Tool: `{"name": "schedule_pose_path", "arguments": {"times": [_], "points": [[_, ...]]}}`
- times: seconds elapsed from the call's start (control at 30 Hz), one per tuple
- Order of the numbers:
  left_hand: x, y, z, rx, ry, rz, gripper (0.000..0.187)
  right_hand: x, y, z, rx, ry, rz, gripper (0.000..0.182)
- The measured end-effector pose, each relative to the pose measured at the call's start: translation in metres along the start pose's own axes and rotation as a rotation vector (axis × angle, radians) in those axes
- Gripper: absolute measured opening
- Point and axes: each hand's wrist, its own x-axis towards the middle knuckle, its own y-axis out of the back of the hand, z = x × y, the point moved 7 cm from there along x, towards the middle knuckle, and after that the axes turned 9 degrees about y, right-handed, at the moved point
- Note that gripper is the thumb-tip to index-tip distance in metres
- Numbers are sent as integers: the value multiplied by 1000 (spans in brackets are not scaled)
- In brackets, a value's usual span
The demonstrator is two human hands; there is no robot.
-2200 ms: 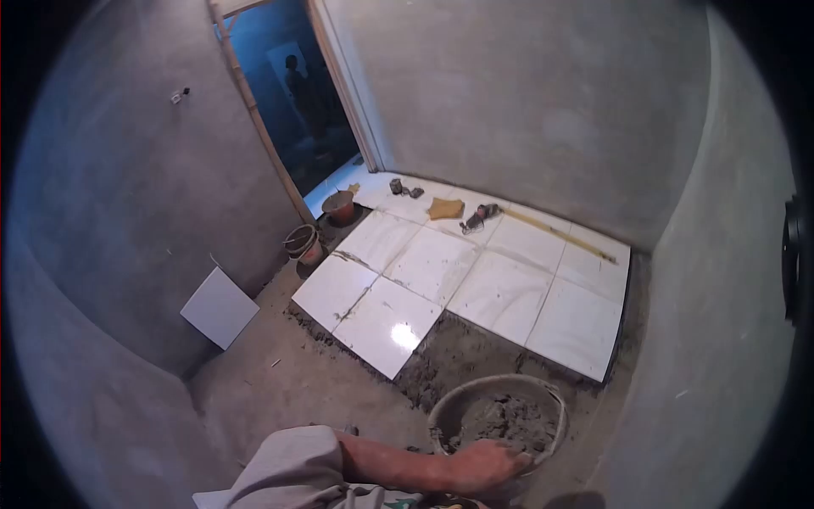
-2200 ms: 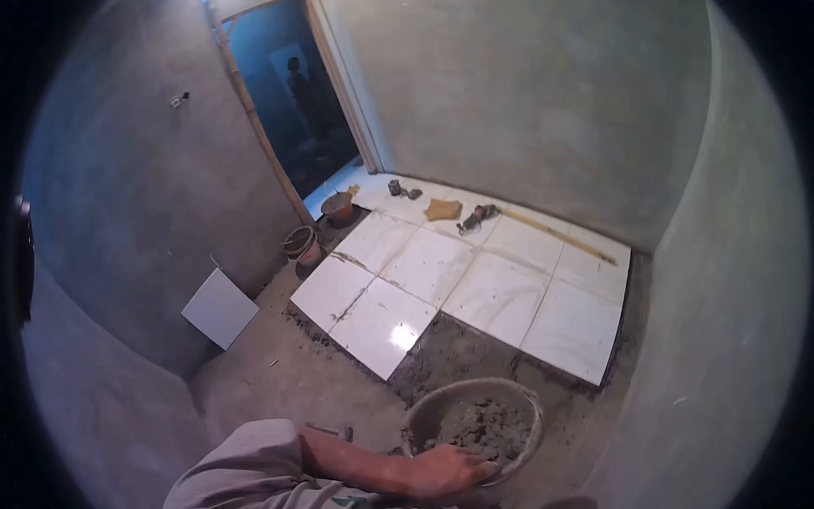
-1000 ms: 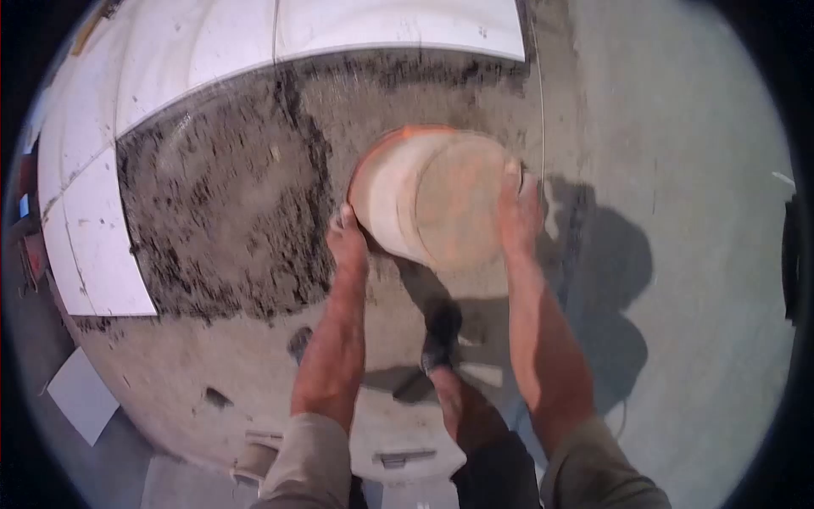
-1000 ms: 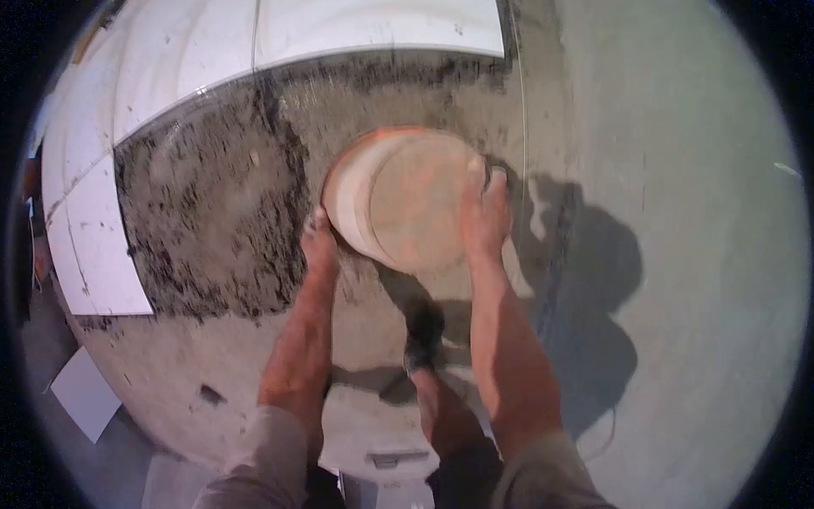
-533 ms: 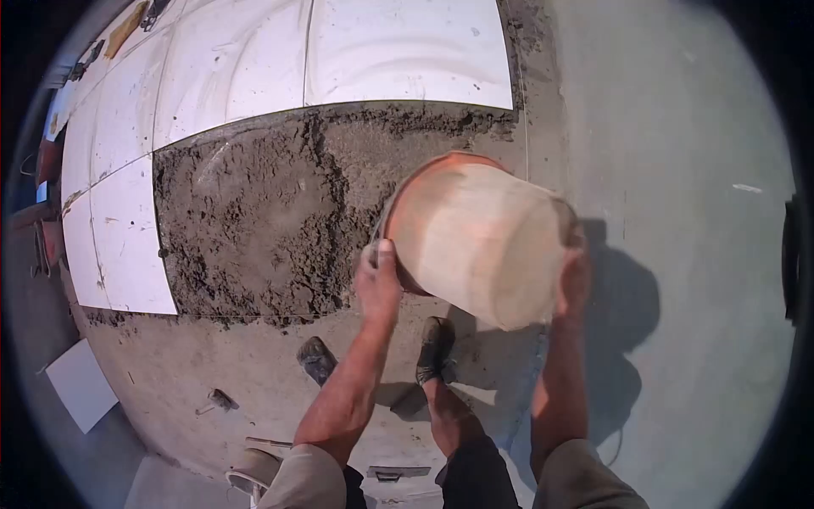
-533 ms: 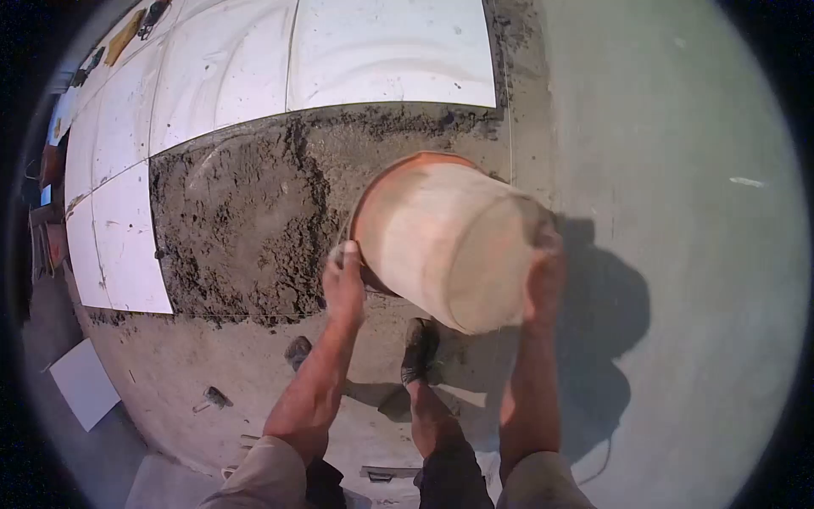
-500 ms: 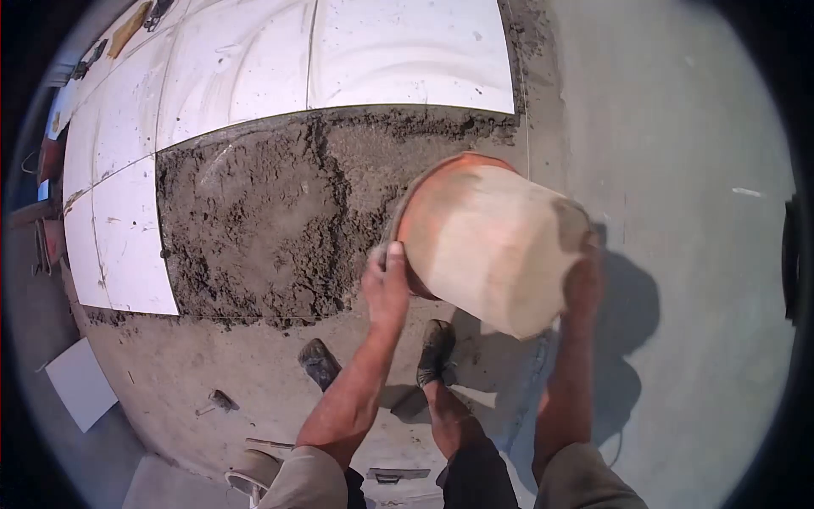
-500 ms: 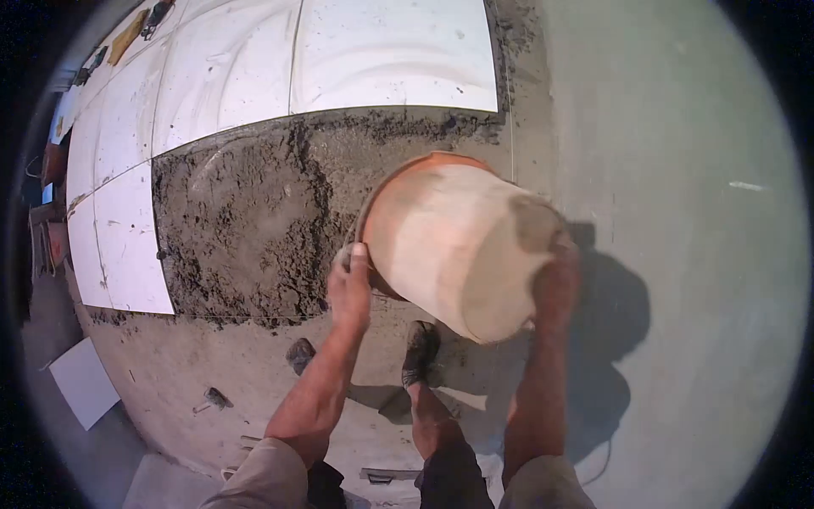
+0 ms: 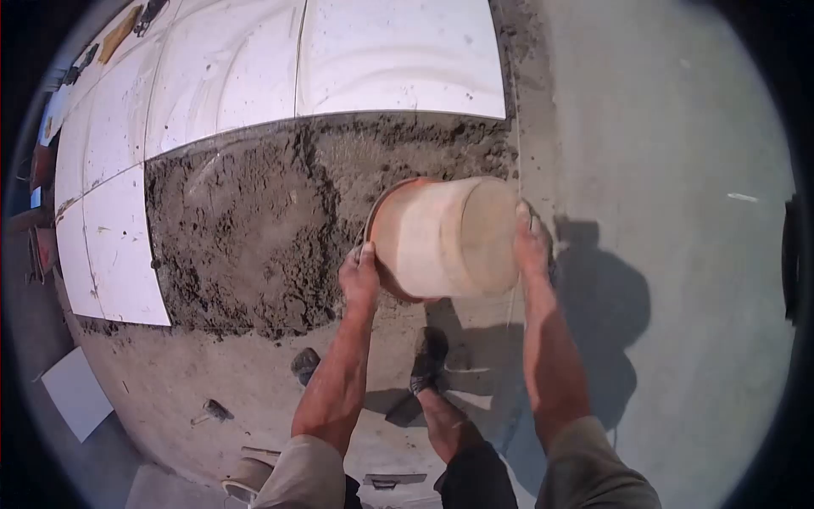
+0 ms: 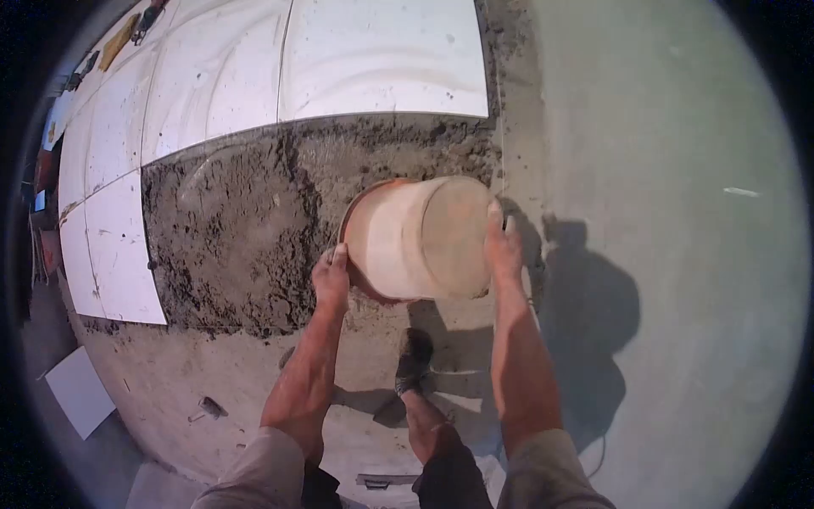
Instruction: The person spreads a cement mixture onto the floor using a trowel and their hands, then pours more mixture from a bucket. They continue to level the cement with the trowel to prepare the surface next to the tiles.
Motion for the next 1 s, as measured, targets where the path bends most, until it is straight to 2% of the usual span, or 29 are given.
{"name": "schedule_pose_path", "arguments": {"times": [0.03,0.07,0.17,0.2,0.23,0.27,0.33,0.37,0.43,0.47,0.5,0.57,0.6,0.63,0.67,0.7,0.73,0.77,0.8,0.87,0.9,0.93,1.0], "points": [[-12,4,22,-13,-41,58,35,-8,15,-11,154,-116,43,68],[-28,8,39,-21,-48,59,35,-20,36,-27,155,-106,48,68],[-93,27,95,77,-10,-23,37,-71,78,-40,501,-229,113,64],[-123,26,126,148,-93,-27,38,-77,87,-35,650,-247,107,62],[-142,24,149,213,-177,-25,38,-82,99,-31,819,-111,144,57],[-149,26,157,209,-180,-5,38,-84,108,-28,984,18,176,51],[-156,27,170,144,-212,-29,41,-75,152,-54,735,12,147,56],[-152,29,171,137,-217,-19,41,-76,179,-101,626,100,132,55],[-123,34,147,-196,-12,-10,44,-81,203,-189,474,280,180,54],[-109,38,139,-295,-51,-57,47,-81,202,-219,430,371,241,53],[-101,43,136,-304,-44,-52,47,-79,194,-243,423,375,232,53],[-77,49,128,-546,-7,-117,34,-65,165,-286,470,494,164,55],[-58,54,107,-545,94,-95,33,-48,133,-286,367,657,154,56],[-26,56,76,-543,103,-90,33,-28,85,-275,261,809,142,58],[12,58,23,-504,275,-5,31,24,9,-246,334,477,14,53],[35,63,-9,-467,437,74,30,63,-61,-222,267,317,-72,51],[49,65,-2,-484,425,76,30,75,-64,-242,344,283,-109,50],[61,67,12,-357,384,47,31,79,-63,-261,424,243,-146,49],[46,77,3,-207,394,25,32,64,-71,-245,413,210,-168,49],[25,90,17,-322,332,19,30,77,-76,-259,-148,414,-303,52],[6,100,20,-416,312,27,28,62,-59,-258,304,363,-160,52],[-17,111,34,-390,361,80,26,36,-35,-266,434,224,-148,53],[-56,135,60,-316,289,72,26,7,-3,-261,602,252,-126,51]]}}
